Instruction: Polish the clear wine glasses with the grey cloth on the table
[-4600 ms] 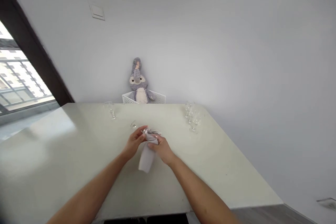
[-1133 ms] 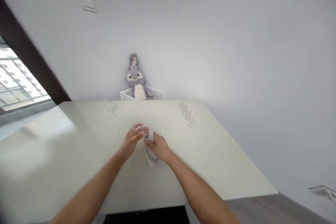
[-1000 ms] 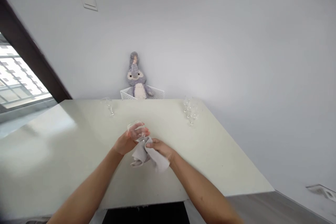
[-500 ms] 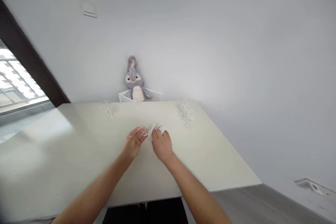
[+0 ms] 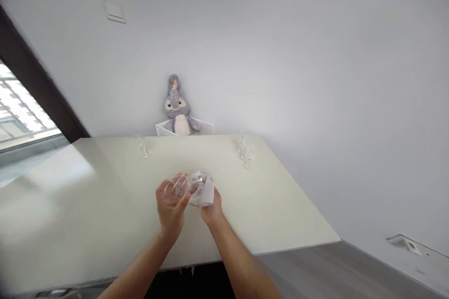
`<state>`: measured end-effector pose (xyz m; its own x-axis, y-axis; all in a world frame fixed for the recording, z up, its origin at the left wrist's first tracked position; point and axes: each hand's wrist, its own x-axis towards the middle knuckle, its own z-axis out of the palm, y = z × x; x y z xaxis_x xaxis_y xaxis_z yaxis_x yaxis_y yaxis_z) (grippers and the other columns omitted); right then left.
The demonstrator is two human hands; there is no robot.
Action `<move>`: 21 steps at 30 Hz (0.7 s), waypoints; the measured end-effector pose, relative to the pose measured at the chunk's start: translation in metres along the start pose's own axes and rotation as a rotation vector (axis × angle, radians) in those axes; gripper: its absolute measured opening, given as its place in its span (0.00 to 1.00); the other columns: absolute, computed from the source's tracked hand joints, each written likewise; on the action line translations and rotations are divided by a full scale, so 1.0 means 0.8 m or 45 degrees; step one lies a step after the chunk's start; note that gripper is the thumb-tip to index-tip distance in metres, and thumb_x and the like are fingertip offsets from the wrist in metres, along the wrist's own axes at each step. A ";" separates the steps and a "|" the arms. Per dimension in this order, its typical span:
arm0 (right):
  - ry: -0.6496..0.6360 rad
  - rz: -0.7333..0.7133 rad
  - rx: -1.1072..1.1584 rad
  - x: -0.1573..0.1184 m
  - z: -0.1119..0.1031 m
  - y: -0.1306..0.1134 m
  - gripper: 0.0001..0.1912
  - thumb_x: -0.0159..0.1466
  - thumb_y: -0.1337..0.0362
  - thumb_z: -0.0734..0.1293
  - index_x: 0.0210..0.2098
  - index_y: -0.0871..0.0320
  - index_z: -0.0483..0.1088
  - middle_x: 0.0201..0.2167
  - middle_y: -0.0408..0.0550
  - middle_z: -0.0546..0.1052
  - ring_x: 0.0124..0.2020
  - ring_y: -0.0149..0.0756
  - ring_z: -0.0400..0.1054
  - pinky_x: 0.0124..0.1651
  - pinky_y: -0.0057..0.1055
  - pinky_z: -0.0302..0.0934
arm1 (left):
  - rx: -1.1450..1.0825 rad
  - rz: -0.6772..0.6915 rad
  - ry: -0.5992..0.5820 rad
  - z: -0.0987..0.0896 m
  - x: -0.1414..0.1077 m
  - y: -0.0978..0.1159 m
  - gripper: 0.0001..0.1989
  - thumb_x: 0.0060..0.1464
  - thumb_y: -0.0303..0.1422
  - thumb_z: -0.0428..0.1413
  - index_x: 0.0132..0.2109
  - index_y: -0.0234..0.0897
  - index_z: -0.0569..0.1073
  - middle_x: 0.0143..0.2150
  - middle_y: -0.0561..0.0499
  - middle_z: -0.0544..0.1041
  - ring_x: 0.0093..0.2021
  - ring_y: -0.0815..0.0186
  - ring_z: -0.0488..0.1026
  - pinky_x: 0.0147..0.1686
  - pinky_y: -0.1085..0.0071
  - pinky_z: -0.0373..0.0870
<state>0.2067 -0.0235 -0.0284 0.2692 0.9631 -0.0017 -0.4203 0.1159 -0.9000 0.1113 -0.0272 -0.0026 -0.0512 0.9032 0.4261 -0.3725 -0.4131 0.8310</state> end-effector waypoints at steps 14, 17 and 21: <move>0.045 -0.586 -1.581 -0.003 -0.059 -0.065 0.12 0.58 0.57 0.60 0.39 0.51 0.70 0.29 0.45 0.73 0.28 0.37 0.66 0.31 0.31 0.55 | 0.388 0.189 -0.590 0.031 0.000 -0.003 0.31 0.45 0.31 0.58 0.55 0.44 0.54 0.58 0.42 0.60 0.58 0.56 0.58 0.53 0.53 0.59; 0.364 -0.399 -1.588 0.023 -0.106 -0.065 0.14 0.59 0.55 0.57 0.30 0.54 0.71 0.22 0.45 0.73 0.25 0.38 0.65 0.30 0.30 0.53 | 0.694 0.292 -0.699 0.025 0.011 0.003 0.32 0.48 0.32 0.56 0.58 0.46 0.53 0.62 0.46 0.54 0.61 0.57 0.52 0.56 0.53 0.53; 0.570 -0.199 -1.601 0.053 -0.183 -0.077 0.18 0.57 0.56 0.56 0.17 0.57 0.65 0.16 0.45 0.69 0.22 0.35 0.64 0.27 0.27 0.52 | 0.768 0.083 -0.451 -0.018 0.036 -0.002 0.24 0.50 0.34 0.53 0.54 0.47 0.59 0.57 0.48 0.62 0.55 0.59 0.61 0.51 0.57 0.62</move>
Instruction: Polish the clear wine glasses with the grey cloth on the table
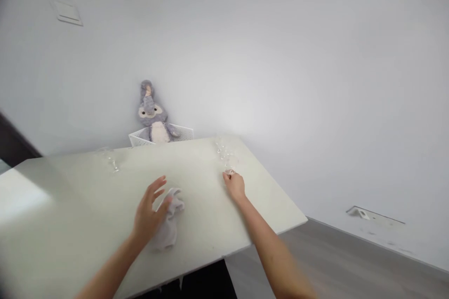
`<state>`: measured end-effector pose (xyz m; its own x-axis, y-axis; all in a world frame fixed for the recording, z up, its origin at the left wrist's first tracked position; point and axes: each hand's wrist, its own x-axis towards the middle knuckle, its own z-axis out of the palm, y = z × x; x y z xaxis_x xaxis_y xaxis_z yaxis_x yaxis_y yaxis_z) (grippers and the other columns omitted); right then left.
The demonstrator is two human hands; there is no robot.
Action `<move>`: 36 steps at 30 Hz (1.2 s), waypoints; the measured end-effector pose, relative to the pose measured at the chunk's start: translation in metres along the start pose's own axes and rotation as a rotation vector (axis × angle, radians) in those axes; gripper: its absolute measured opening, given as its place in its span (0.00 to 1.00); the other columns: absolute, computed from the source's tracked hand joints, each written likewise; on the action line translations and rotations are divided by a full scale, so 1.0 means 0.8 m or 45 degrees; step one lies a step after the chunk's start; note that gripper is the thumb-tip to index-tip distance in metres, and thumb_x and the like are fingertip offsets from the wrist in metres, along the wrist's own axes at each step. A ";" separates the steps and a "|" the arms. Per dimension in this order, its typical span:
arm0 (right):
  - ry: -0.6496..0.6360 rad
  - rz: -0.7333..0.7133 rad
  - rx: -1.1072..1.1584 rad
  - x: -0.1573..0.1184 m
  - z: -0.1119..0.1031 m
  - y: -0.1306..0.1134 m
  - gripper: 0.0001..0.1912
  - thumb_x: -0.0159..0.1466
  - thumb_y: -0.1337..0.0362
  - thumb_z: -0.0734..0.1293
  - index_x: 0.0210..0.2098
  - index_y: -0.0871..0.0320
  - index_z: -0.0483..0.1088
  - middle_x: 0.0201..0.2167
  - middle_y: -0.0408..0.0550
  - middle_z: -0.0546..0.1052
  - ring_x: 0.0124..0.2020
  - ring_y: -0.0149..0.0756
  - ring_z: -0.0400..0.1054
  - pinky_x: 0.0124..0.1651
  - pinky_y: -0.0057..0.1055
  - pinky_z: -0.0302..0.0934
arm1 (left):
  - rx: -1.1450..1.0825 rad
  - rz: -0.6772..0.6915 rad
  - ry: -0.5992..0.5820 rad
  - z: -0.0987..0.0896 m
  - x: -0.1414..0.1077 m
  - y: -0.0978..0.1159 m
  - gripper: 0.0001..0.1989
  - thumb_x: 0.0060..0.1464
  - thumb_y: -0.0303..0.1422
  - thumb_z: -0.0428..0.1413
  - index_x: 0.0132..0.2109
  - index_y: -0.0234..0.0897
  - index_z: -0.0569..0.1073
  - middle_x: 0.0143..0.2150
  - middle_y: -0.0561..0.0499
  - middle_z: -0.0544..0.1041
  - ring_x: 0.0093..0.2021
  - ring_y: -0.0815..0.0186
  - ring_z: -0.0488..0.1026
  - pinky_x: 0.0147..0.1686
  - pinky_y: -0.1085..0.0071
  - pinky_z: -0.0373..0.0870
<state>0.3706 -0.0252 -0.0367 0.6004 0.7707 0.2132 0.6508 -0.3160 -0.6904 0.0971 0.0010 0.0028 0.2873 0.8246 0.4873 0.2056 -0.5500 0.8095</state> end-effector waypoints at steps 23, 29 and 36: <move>-0.333 -0.284 -0.074 -0.064 -0.026 -0.027 0.15 0.62 0.57 0.54 0.39 0.57 0.66 0.21 0.44 0.69 0.23 0.33 0.63 0.28 0.28 0.53 | -0.877 -0.936 1.084 -0.096 0.102 -0.131 0.23 0.52 0.28 0.49 0.53 0.48 0.53 0.33 0.56 0.70 0.25 0.77 0.68 0.27 0.80 0.64; -0.578 -0.603 -0.139 -0.098 0.028 -0.131 0.28 0.62 0.49 0.52 0.57 0.53 0.54 0.20 0.41 0.71 0.22 0.32 0.64 0.27 0.26 0.51 | -0.986 -1.097 1.039 -0.126 0.158 -0.169 0.27 0.54 0.48 0.44 0.58 0.55 0.44 0.32 0.54 0.70 0.25 0.71 0.69 0.26 0.73 0.66; -0.715 -0.678 -0.210 -0.077 0.082 -0.159 0.25 0.63 0.47 0.49 0.30 0.55 0.70 0.20 0.44 0.71 0.22 0.31 0.62 0.25 0.25 0.45 | -1.390 -1.094 0.871 -0.153 0.189 -0.193 0.27 0.51 0.57 0.31 0.52 0.49 0.53 0.41 0.44 0.70 0.37 0.61 0.73 0.33 0.62 0.69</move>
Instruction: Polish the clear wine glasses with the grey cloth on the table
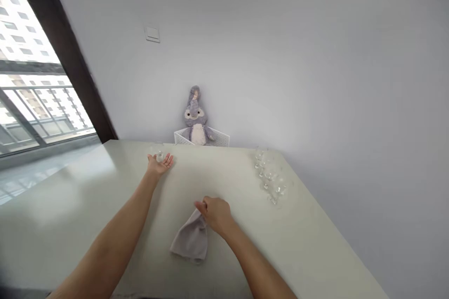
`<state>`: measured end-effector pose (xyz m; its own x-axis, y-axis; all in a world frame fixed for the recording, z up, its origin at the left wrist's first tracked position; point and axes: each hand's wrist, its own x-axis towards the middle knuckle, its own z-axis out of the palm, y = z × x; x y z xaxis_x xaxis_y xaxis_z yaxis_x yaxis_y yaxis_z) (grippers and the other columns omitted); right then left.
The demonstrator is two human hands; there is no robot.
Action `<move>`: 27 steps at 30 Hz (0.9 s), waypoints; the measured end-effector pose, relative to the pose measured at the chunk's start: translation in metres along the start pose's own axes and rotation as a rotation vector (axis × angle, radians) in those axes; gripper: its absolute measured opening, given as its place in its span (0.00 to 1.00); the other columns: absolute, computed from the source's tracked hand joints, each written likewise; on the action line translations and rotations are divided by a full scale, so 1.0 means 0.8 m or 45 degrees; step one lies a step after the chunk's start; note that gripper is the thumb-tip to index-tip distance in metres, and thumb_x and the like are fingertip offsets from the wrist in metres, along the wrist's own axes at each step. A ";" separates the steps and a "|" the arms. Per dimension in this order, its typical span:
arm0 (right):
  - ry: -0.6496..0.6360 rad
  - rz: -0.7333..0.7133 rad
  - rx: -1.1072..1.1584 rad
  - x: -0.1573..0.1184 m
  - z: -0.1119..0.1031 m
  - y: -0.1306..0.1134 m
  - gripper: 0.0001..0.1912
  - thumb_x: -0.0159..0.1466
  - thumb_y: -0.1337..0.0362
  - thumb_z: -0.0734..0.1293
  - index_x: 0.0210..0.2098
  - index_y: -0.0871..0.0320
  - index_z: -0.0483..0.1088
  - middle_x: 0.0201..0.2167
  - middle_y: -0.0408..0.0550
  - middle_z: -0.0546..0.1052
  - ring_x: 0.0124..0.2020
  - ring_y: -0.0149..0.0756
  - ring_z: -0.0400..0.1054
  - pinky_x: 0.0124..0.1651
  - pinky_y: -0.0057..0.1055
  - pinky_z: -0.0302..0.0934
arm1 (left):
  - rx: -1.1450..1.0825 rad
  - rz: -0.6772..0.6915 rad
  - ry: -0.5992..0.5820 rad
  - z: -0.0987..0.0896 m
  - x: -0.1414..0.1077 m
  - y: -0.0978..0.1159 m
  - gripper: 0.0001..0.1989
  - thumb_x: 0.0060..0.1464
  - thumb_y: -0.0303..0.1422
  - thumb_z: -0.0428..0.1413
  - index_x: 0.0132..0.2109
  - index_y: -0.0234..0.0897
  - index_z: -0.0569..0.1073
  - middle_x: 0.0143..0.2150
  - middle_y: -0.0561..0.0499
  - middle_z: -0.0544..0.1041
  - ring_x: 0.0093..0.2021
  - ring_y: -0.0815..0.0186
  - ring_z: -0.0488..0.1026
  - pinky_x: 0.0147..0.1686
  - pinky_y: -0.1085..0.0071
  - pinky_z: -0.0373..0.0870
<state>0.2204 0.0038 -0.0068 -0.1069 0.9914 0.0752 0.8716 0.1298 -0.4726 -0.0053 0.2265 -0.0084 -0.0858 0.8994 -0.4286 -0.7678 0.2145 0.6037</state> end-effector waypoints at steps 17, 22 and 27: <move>0.890 0.378 0.702 0.015 -0.010 0.083 0.32 0.53 0.63 0.59 0.57 0.59 0.51 0.51 0.53 0.65 0.45 0.39 0.63 0.46 0.33 0.57 | -0.153 -0.016 -0.289 0.025 -0.060 -0.045 0.07 0.50 0.29 0.53 0.36 0.36 0.62 0.32 0.47 0.71 0.38 0.60 0.73 0.40 0.59 0.72; 1.108 0.479 0.556 0.005 -0.034 0.086 0.37 0.57 0.64 0.57 0.62 0.57 0.37 0.61 0.52 0.51 0.57 0.43 0.52 0.55 0.37 0.50 | 0.146 0.147 -0.632 0.019 -0.134 -0.117 0.11 0.46 0.32 0.57 0.36 0.37 0.64 0.32 0.51 0.71 0.38 0.62 0.74 0.45 0.60 0.68; 0.820 0.283 0.337 0.000 -0.004 0.048 0.36 0.58 0.67 0.54 0.63 0.56 0.34 0.59 0.54 0.55 0.49 0.45 0.64 0.48 0.42 0.58 | 0.160 0.148 -0.634 0.005 -0.168 -0.170 0.15 0.46 0.35 0.58 0.40 0.40 0.63 0.39 0.50 0.72 0.40 0.64 0.73 0.45 0.61 0.67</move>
<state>0.2551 0.0086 -0.0220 0.4327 0.7999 0.4158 0.6863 0.0068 -0.7273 0.1131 0.0784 -0.0299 0.1700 0.9854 -0.0013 -0.6863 0.1193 0.7174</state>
